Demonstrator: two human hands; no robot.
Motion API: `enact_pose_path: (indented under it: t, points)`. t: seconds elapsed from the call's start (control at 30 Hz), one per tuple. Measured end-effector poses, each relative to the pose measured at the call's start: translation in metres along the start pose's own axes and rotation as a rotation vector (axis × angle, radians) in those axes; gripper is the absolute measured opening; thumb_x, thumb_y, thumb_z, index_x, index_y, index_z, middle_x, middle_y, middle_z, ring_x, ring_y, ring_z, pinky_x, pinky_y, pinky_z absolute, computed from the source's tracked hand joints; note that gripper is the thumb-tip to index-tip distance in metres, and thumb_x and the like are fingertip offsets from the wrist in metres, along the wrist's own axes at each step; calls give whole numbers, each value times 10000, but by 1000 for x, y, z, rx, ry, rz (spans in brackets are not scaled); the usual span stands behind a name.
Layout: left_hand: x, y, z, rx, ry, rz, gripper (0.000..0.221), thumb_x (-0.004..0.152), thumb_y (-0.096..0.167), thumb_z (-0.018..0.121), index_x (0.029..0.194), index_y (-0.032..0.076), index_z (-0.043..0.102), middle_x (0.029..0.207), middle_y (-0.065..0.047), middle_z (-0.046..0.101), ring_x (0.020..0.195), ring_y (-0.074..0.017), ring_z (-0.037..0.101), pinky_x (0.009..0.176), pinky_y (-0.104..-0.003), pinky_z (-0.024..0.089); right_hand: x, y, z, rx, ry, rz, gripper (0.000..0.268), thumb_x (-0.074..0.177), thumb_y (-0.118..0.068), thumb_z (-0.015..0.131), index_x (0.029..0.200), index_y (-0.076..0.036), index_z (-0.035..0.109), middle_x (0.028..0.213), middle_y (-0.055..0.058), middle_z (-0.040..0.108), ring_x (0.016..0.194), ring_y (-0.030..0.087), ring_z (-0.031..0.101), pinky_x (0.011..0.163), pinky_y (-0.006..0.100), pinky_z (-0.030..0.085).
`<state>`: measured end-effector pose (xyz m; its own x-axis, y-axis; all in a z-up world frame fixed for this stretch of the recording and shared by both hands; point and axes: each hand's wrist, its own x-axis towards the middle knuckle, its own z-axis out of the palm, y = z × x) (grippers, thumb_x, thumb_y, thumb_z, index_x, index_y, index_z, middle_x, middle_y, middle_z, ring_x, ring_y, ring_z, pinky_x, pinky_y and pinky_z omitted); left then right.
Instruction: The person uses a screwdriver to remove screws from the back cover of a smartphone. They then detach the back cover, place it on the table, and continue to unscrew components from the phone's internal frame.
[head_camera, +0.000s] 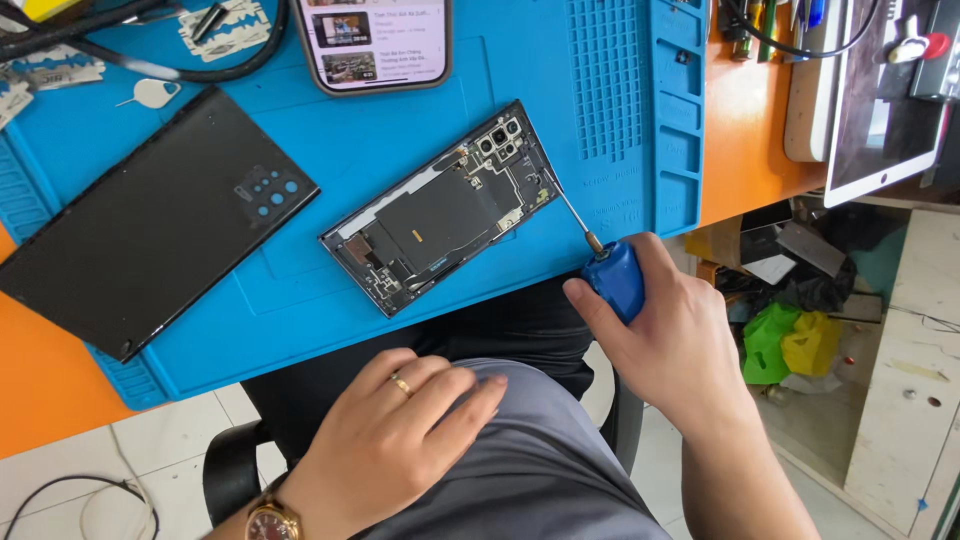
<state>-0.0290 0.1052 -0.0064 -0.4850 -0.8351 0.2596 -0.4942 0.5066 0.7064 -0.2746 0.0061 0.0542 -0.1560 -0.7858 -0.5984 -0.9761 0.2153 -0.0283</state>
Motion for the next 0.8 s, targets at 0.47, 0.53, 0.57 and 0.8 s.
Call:
enact_pose_path:
  t: [0.47, 0.53, 0.57, 0.8]
  points:
    - [18, -41, -58, 412, 23, -139, 375, 1069, 408, 746, 1368, 181, 760, 1468, -180, 692, 1356, -373, 675, 1125, -549, 527, -4, 5, -1, 53, -31, 98, 489, 936, -601, 641, 1192, -187, 597, 775, 100, 692, 743, 402, 708, 699, 496, 507]
    - [24, -41, -47, 383, -3, -123, 419, 1071, 418, 737, 1414, 178, 732, 1512, -190, 659, 1411, -376, 632, 1184, -562, 473, -4, 4, -2, 72, -34, 109, 505, 909, -604, 642, 1233, -217, 618, 860, 94, 748, 788, 406, 734, 724, 492, 523]
    - [26, -41, -43, 383, -5, -93, 403, 1096, 427, 719, 1420, 189, 703, 1536, -185, 635, 1418, -370, 626, 1183, -579, 467, -6, 4, -1, 55, -41, 134, 499, 902, -605, 658, 1212, -217, 611, 808, 103, 711, 750, 409, 703, 699, 494, 503]
    - [36, -13, -45, -317, 162, -227, 426, 1098, 371, 579, 1344, 49, 713, 1304, -111, 772, 1200, -268, 761, 989, -441, 643, -35, 31, 16, 226, 52, -407, 712, 719, -780, 638, 1072, -163, 666, 614, -69, 685, 445, 158, 660, 522, 334, 538]
